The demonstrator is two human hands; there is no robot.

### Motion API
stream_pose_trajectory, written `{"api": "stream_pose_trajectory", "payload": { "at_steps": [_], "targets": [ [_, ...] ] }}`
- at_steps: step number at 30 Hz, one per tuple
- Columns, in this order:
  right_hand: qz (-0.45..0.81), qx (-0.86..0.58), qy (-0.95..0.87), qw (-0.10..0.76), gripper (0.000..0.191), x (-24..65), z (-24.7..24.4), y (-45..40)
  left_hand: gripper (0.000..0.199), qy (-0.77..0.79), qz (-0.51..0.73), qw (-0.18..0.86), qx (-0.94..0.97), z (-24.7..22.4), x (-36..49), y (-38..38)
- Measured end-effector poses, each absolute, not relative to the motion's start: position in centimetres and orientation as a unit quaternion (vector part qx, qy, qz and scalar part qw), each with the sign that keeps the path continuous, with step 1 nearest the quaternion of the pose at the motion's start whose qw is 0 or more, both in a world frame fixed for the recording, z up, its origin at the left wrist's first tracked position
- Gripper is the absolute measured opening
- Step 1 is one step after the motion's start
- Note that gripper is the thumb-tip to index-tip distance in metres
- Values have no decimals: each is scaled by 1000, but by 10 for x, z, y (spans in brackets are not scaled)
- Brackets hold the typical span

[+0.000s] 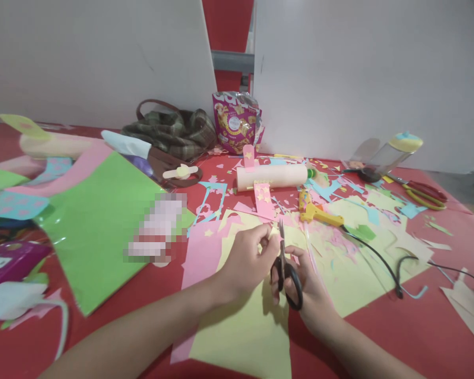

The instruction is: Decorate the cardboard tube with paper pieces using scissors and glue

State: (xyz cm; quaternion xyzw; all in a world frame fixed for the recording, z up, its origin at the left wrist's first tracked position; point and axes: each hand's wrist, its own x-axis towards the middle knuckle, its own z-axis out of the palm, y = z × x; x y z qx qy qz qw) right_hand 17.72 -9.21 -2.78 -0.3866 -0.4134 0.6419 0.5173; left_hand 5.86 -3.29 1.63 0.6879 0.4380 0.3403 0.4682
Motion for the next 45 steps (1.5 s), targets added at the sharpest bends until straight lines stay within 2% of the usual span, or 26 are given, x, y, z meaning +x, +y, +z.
{"api": "stream_pose_trajectory", "payload": {
  "at_steps": [5, 8, 12, 19, 34, 40, 45],
  "targets": [
    [632, -367, -400, 553, 50, 180, -30, -91, 27, 408, 290, 501, 706, 19, 56, -28],
    [605, -389, -365, 591, 48, 182, -28, -88, 24, 371, 237, 517, 734, 21, 54, -24],
    [578, -440, -309, 615, 41, 185, -25, -83, 22, 339, 172, 485, 788, 25, 51, -21],
    [599, -431, -297, 606, 44, 185, -28, -83, 24, 297, 98, 443, 840, 22, 47, -21],
    [594, -469, -346, 554, 43, 186, -26, -85, 19, 331, 87, 462, 819, 29, 44, -17],
    [579, -476, -320, 579, 43, 189, -27, -83, 15, 381, 144, 456, 791, 22, 44, -12],
    [555, -489, -309, 597, 43, 189, -27, -81, 20, 365, 130, 483, 785, 19, 43, -13]
  ]
}}
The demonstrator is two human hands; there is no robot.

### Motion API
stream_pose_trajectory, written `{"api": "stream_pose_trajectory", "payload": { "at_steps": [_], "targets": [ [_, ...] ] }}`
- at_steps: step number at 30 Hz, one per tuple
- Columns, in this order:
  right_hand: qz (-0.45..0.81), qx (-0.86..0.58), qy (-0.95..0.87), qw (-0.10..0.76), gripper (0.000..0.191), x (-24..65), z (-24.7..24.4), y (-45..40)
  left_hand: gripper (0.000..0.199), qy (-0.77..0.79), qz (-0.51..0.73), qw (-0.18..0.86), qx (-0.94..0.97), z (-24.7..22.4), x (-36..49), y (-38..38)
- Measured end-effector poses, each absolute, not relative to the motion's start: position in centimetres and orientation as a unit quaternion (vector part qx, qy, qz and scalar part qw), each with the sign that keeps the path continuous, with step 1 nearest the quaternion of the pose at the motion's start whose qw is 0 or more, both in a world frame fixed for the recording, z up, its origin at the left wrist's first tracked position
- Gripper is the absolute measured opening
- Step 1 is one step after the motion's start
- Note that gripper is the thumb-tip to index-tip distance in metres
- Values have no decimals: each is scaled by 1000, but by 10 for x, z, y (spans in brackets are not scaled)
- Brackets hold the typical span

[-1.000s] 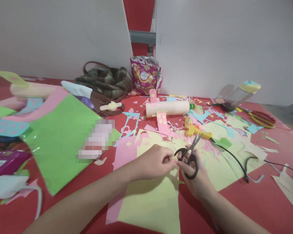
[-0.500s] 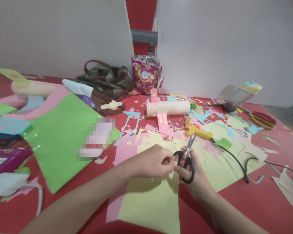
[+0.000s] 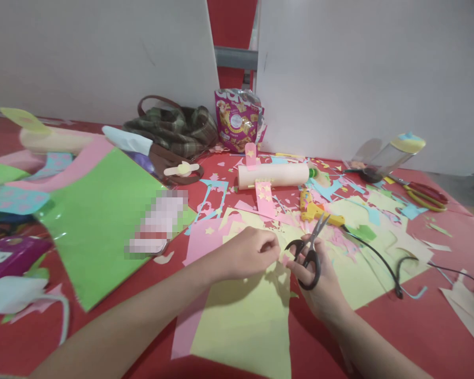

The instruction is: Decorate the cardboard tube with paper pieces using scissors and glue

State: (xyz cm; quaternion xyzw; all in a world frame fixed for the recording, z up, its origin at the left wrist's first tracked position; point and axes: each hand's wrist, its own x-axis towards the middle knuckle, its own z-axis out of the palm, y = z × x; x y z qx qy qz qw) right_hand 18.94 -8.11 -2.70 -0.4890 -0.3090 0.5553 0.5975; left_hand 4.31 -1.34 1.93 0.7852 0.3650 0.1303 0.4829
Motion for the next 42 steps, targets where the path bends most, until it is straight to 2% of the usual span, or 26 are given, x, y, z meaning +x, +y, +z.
{"api": "stream_pose_trajectory", "payload": {
  "at_steps": [7, 27, 32, 37, 42],
  "targets": [
    [554, -491, -319, 592, 43, 188, -26, -82, 23, 319, 113, 464, 819, 23, 46, -17],
    [543, -494, -326, 596, 42, 186, -26, -81, 24, 320, 111, 456, 823, 16, 51, -19],
    [557, -497, -347, 567, 39, 188, -27, -82, 26, 336, 96, 447, 823, 19, 47, -14],
    [604, -480, -388, 504, 34, 186, -24, -84, 24, 375, 144, 407, 820, 28, 38, -2],
    [639, -445, -405, 479, 27, 185, -26, -85, 24, 428, 165, 401, 793, 40, 28, 6]
  ]
}}
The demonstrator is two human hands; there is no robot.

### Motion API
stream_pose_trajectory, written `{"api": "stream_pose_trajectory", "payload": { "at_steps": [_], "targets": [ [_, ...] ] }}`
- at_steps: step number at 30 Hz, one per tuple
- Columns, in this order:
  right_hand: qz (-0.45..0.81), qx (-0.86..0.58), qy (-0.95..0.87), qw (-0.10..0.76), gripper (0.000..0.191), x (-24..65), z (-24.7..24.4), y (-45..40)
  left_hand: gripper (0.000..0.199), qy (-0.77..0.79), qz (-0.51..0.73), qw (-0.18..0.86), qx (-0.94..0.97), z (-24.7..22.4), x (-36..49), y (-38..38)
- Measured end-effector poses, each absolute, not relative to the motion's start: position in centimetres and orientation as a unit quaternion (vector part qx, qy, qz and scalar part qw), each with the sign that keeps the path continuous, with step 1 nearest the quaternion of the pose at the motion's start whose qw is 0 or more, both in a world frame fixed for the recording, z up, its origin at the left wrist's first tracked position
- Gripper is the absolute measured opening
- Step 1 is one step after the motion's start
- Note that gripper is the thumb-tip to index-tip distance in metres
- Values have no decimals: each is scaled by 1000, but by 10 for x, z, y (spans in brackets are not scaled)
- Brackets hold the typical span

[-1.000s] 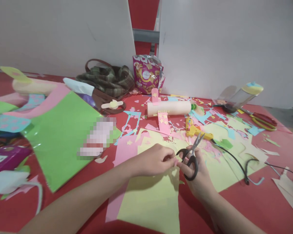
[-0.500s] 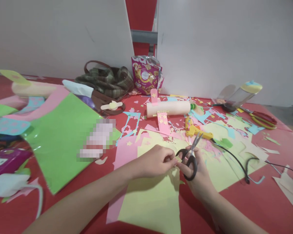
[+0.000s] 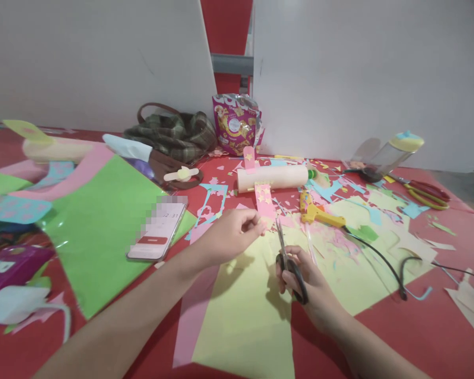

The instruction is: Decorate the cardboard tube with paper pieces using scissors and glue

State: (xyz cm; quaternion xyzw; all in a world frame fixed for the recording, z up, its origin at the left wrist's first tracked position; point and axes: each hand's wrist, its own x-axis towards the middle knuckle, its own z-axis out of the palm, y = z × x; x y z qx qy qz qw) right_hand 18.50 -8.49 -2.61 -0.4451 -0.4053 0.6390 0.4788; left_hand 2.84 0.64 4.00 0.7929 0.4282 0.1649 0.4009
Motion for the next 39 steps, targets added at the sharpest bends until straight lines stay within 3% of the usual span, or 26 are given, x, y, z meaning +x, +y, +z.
{"api": "stream_pose_trajectory", "payload": {
  "at_steps": [8, 39],
  "targets": [
    [680, -371, -436, 459, 33, 189, -30, -88, 25, 442, 191, 416, 772, 41, 27, 7],
    [697, -361, -430, 447, 32, 188, -23, -89, 25, 391, 166, 400, 812, 36, 35, 0]
  ]
}}
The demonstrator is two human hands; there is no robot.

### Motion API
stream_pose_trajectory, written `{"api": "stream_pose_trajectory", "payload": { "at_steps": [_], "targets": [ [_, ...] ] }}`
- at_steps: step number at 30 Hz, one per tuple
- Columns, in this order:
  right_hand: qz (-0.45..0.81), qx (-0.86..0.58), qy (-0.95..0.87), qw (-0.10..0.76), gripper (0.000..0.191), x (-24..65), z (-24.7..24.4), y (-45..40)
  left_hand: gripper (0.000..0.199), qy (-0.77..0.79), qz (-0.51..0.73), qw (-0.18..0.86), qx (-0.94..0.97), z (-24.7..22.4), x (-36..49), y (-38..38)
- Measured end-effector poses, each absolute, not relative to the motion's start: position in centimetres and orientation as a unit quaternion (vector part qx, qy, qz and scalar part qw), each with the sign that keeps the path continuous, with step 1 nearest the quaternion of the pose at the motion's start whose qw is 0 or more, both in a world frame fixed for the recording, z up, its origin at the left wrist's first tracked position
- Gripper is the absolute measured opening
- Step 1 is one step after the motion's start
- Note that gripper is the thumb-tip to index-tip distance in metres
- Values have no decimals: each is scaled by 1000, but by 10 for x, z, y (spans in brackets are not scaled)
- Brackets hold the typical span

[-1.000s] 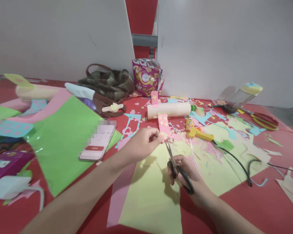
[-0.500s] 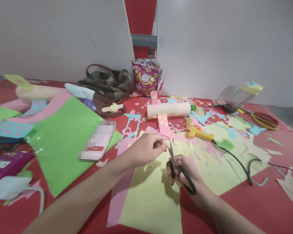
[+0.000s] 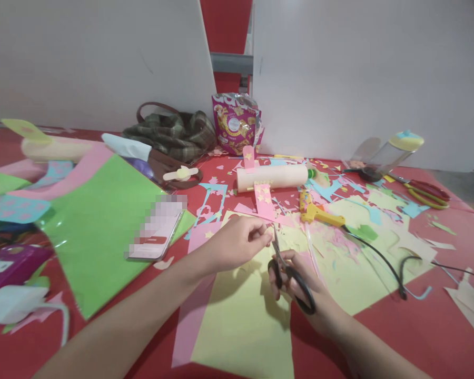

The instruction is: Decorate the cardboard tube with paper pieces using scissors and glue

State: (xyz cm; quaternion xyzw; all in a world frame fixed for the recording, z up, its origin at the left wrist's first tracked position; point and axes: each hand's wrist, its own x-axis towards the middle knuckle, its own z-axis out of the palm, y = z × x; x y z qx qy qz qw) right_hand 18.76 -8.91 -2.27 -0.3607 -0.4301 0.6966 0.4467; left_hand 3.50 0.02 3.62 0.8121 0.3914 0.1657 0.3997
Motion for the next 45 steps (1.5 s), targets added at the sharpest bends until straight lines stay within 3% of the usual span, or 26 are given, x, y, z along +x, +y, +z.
{"api": "stream_pose_trajectory", "payload": {
  "at_steps": [45],
  "targets": [
    [721, -339, -423, 431, 35, 187, -27, -91, 23, 382, 126, 385, 831, 42, 31, 5]
  ]
}}
